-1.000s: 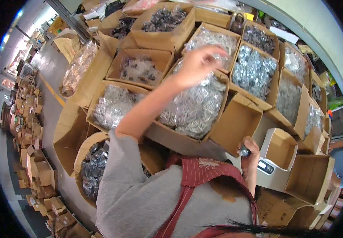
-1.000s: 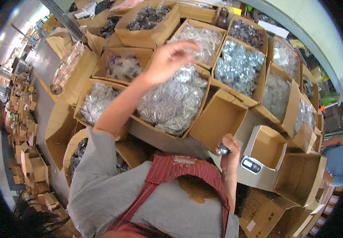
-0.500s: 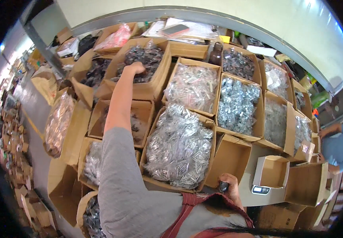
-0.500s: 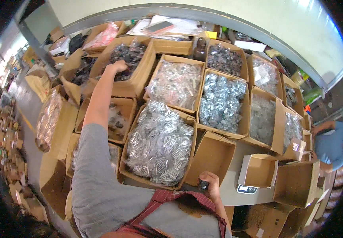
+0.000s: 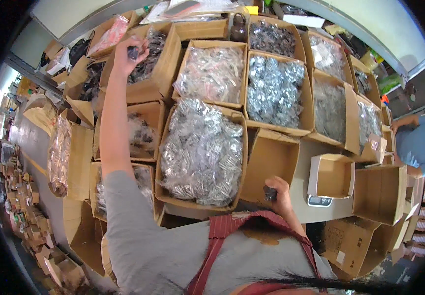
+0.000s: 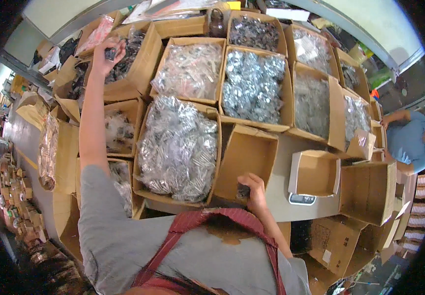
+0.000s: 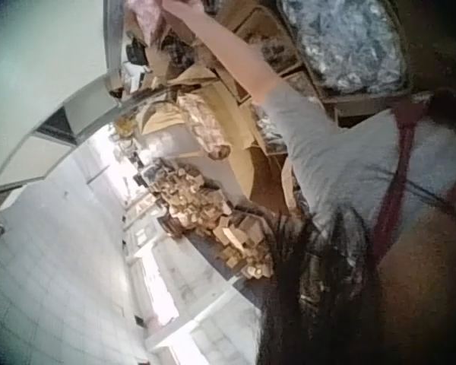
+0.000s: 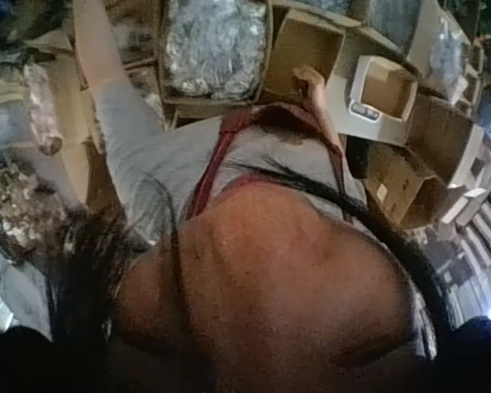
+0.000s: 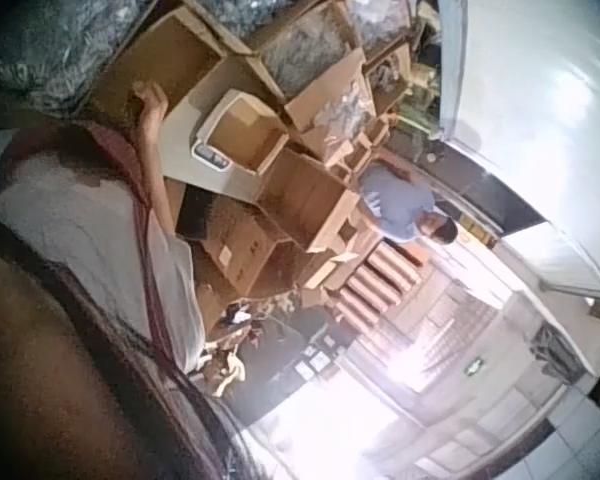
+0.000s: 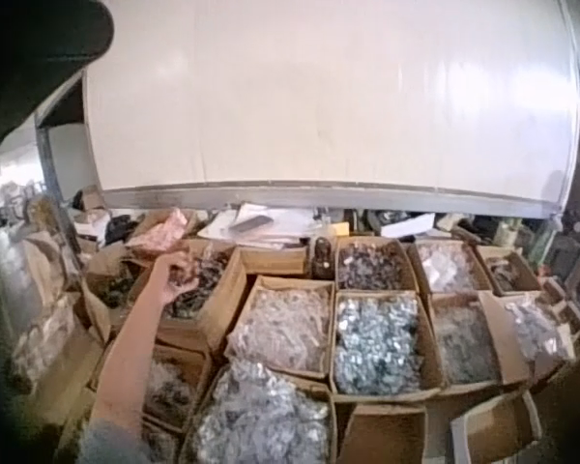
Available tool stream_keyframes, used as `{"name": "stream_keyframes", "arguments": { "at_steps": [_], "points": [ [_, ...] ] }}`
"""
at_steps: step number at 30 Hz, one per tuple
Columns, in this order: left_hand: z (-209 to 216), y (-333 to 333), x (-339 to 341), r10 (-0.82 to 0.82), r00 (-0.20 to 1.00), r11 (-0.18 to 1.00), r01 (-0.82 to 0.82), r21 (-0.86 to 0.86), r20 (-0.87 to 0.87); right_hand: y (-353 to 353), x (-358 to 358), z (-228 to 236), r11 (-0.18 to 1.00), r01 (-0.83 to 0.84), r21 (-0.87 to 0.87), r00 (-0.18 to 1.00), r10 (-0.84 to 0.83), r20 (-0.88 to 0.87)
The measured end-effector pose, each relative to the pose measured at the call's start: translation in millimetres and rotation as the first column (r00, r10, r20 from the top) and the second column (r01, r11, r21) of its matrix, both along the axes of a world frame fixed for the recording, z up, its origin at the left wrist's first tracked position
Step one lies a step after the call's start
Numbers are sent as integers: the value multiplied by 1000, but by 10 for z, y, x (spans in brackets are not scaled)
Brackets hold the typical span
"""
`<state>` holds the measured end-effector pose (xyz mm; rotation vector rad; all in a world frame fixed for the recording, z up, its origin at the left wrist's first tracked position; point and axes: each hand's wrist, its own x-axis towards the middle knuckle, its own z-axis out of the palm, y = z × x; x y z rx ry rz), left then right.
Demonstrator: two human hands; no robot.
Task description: The recorder is sorting and weighing small black plastic or rubber components packaged in individual plastic bags.
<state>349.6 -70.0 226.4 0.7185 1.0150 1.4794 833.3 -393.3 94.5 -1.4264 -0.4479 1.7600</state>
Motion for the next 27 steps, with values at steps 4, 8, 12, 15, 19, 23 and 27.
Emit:
{"name": "stream_keyframes", "arguments": {
  "at_steps": [4,8,12,15,19,23,27],
  "points": [
    [73,-144,1116,-402,687,902,411,-133,-606,-36,127,69,999,15,38,997,-12,-75],
    [-1005,134,1619,-22,-116,891,448,-72,-993,-110,234,198,975,19,220,997,-2,-79],
    [-1156,149,1918,-83,-421,925,305,-227,-903,-291,402,486,904,196,381,980,-198,-33],
    [-1099,203,1850,9,-329,954,286,-91,-944,-563,762,518,865,338,371,926,-377,35],
    [-1039,393,1544,-38,149,979,205,-7,-988,-901,1293,388,790,510,341,825,-562,66],
    [-621,52,2073,-453,738,891,376,-253,-500,-850,1727,507,799,534,275,812,-576,95],
    [-481,-371,2617,-334,525,926,339,-168,-783,-555,2157,479,787,514,341,829,-558,40]
  ]
}}
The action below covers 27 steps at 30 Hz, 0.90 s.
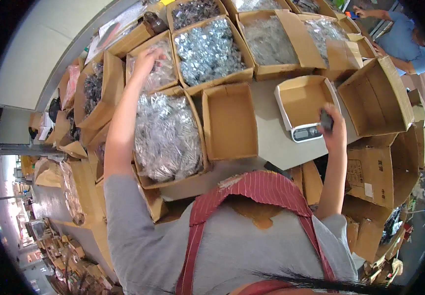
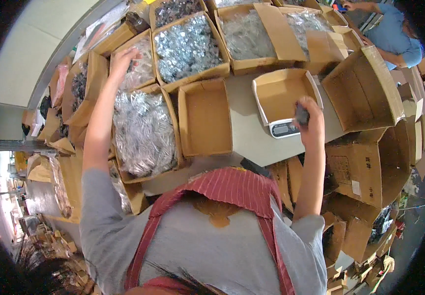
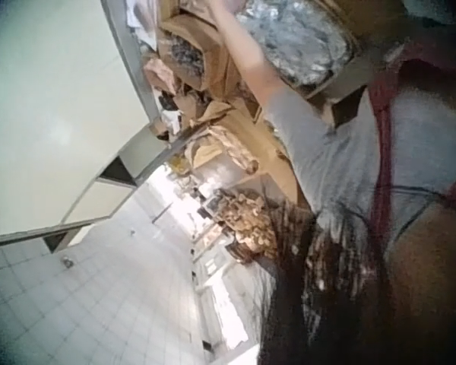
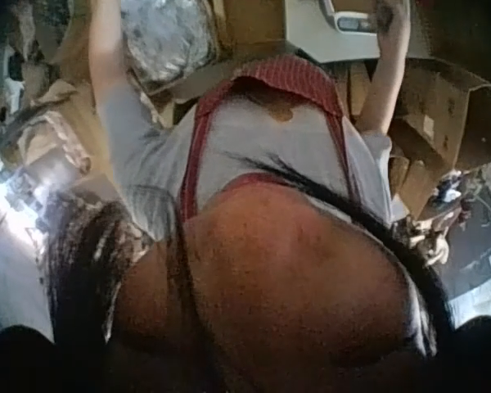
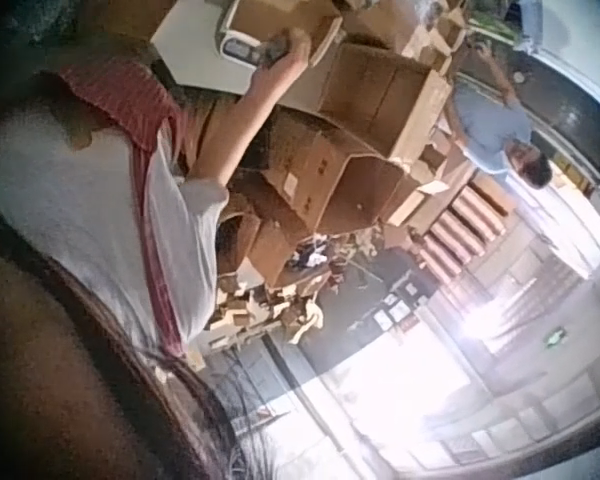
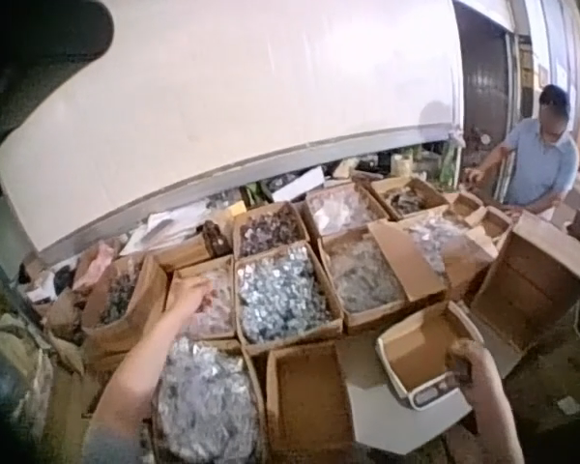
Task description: The recorder is sorting and weighing small black plastic or rubber components packaged in individual plastic bags.
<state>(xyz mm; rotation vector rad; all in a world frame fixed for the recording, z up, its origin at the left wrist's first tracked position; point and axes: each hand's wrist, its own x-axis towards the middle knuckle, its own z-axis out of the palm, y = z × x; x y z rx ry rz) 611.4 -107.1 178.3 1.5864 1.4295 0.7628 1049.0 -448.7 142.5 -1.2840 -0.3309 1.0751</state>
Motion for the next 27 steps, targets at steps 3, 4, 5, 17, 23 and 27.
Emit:
{"name": "stream_keyframes", "arguments": {
  "at_steps": [3,4,5,17,23,27],
  "points": [
    [-370,77,123,-33,767,913,284,293,-641,141,56,164,993,-72,92,997,71,12],
    [-597,158,37,-28,696,894,339,294,-718,174,34,213,988,-102,116,995,101,17],
    [-819,221,-60,-18,616,874,392,286,-788,190,-10,262,985,-111,131,994,110,13],
    [-754,84,131,-126,184,982,160,-96,-975,-39,741,-127,982,-169,82,986,168,15],
    [-712,-259,248,113,267,990,56,133,-957,82,1012,-1,914,-406,21,880,385,279],
    [-547,-604,249,380,387,901,51,431,-840,212,1449,-217,973,49,224,988,-81,133]
  ]
}}
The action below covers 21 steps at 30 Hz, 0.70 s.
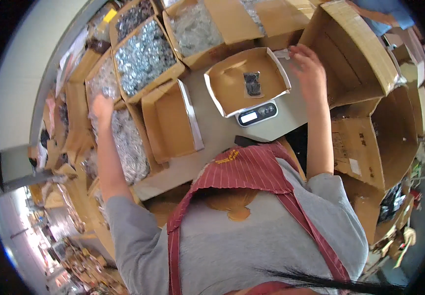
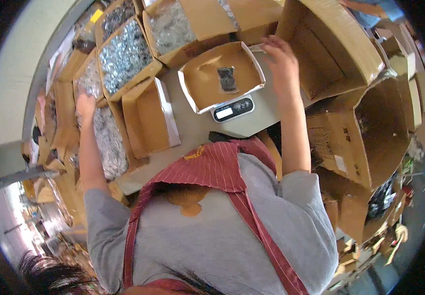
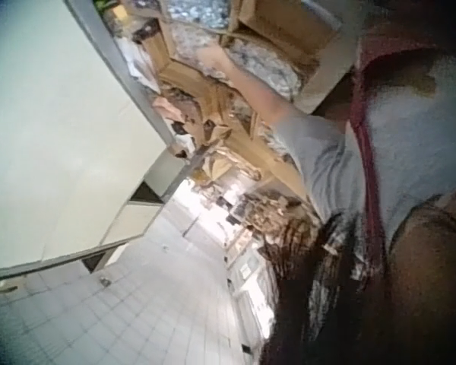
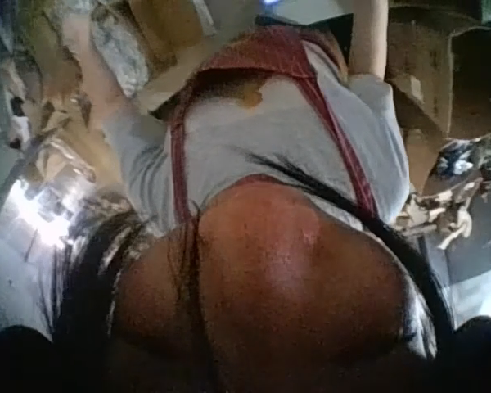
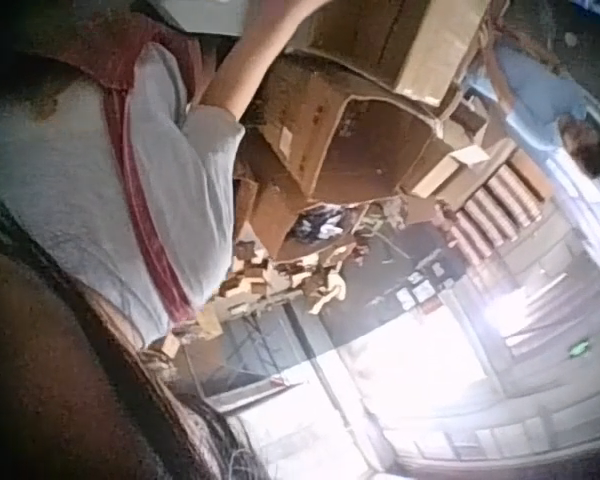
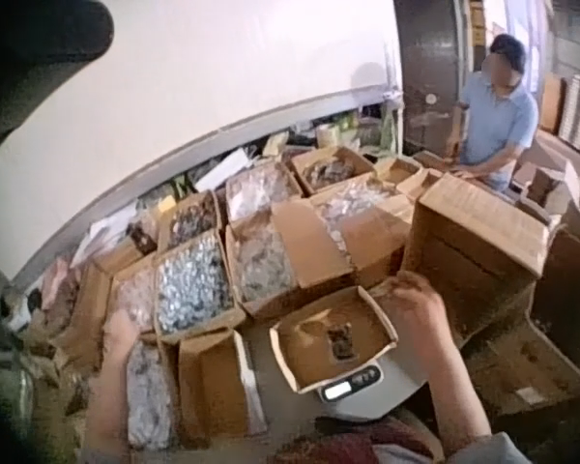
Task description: The recorder is sorting and weighing small black plastic or rubber components packaged in individual plastic bags.
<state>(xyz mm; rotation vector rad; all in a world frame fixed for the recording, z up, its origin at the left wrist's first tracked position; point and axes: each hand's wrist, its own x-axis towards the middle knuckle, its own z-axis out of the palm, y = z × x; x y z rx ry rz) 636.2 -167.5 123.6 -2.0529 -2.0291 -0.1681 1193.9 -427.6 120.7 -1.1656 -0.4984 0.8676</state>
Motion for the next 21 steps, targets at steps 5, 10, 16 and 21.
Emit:
{"name": "stream_keyframes", "arguments": {
  "at_steps": [5,10,16,21],
  "points": [
    [248,-619,931,146,324,942,243,-231,935,8,706,-985,970,40,-238,996,-58,-68],
    [577,-1403,2159,464,226,572,662,-485,857,179,778,-1345,857,102,-506,939,85,333],
    [654,-1328,2741,446,318,464,717,-520,837,316,1008,-1461,920,312,-238,783,-107,612],
    [1137,-780,2731,207,101,570,796,-204,973,-61,1591,-2002,816,551,-173,202,70,977]
  ]
}}
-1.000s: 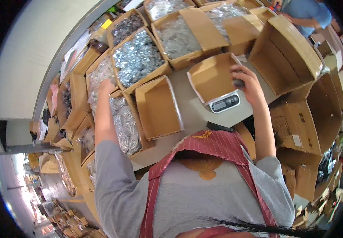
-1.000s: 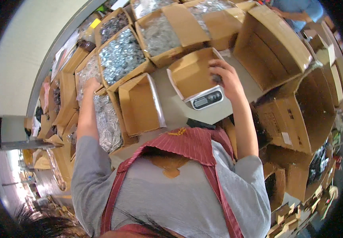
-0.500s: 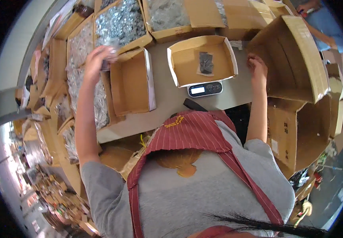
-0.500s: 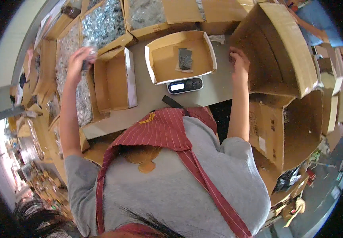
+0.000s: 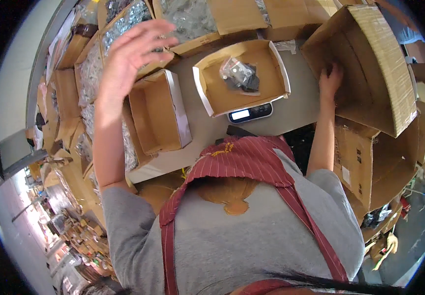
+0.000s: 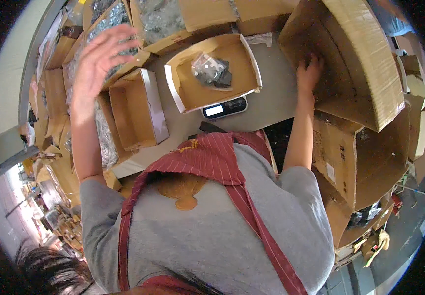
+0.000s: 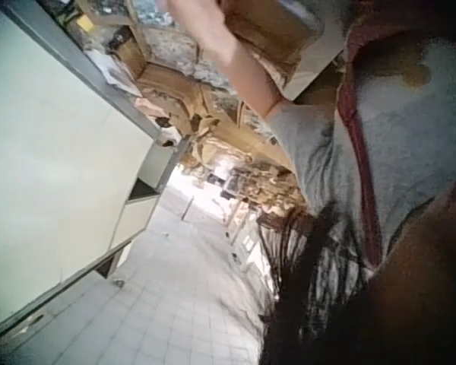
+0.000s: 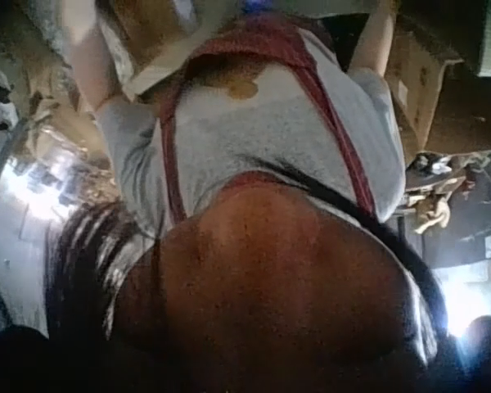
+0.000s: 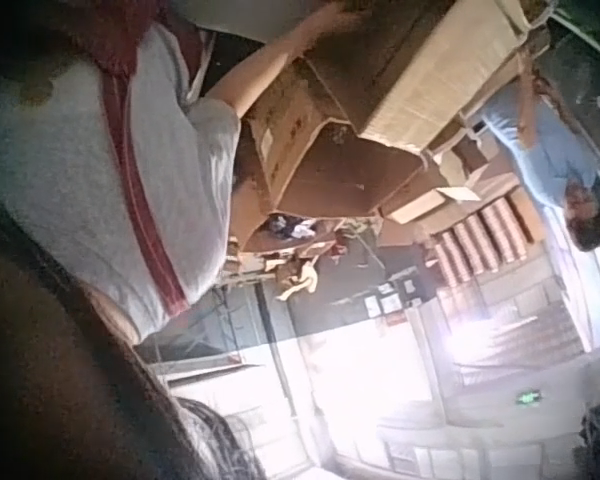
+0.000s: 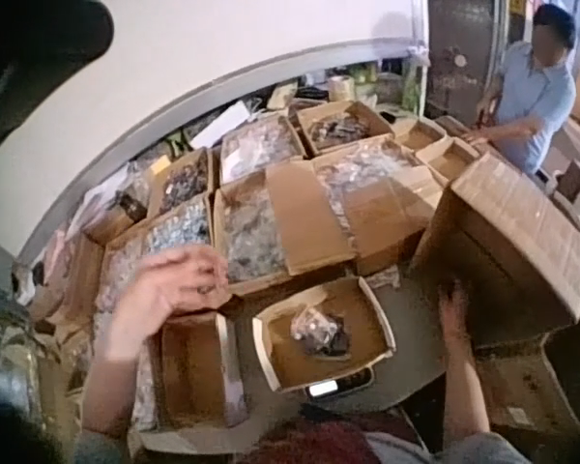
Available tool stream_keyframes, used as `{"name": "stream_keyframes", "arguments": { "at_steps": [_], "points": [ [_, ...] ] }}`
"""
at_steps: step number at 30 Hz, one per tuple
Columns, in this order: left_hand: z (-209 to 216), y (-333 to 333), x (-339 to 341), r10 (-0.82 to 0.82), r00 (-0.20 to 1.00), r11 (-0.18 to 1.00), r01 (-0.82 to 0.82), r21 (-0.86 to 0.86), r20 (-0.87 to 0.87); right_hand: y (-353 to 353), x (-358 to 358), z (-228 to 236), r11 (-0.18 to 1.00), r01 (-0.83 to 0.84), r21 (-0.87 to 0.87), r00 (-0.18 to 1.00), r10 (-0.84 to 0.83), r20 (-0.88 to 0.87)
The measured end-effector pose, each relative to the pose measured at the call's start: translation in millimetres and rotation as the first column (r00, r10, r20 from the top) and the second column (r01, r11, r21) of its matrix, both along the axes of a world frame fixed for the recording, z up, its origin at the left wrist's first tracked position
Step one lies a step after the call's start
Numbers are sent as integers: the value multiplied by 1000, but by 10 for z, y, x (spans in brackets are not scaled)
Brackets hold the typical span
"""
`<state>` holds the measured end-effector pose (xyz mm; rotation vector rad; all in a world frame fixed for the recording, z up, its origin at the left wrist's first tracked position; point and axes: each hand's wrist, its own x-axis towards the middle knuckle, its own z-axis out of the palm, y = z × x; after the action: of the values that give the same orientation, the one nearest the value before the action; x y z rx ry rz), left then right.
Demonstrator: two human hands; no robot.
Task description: The recorder is sorting and weighing small black plastic or rubber components packaged in individual plastic bags.
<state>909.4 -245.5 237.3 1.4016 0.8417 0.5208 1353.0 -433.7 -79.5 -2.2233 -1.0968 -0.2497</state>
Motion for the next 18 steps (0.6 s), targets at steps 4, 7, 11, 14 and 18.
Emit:
{"name": "stream_keyframes", "arguments": {
  "at_steps": [4,7,11,14,18],
  "points": [
    [-149,817,-455,255,965,962,-260,87,68,26,-258,100,988,-45,-149,969,79,234],
    [-460,1325,-832,419,905,857,-367,362,-74,133,-499,319,979,50,-199,982,-13,186],
    [-1475,1566,-1222,405,474,620,486,616,-782,115,-409,170,948,82,-309,959,9,284],
    [-1805,1236,-930,653,330,540,428,725,-682,16,-356,153,960,44,-275,962,34,273],
    [-1773,1251,-973,679,490,427,343,837,-547,90,-475,333,967,24,-255,959,50,279]
  ]
}}
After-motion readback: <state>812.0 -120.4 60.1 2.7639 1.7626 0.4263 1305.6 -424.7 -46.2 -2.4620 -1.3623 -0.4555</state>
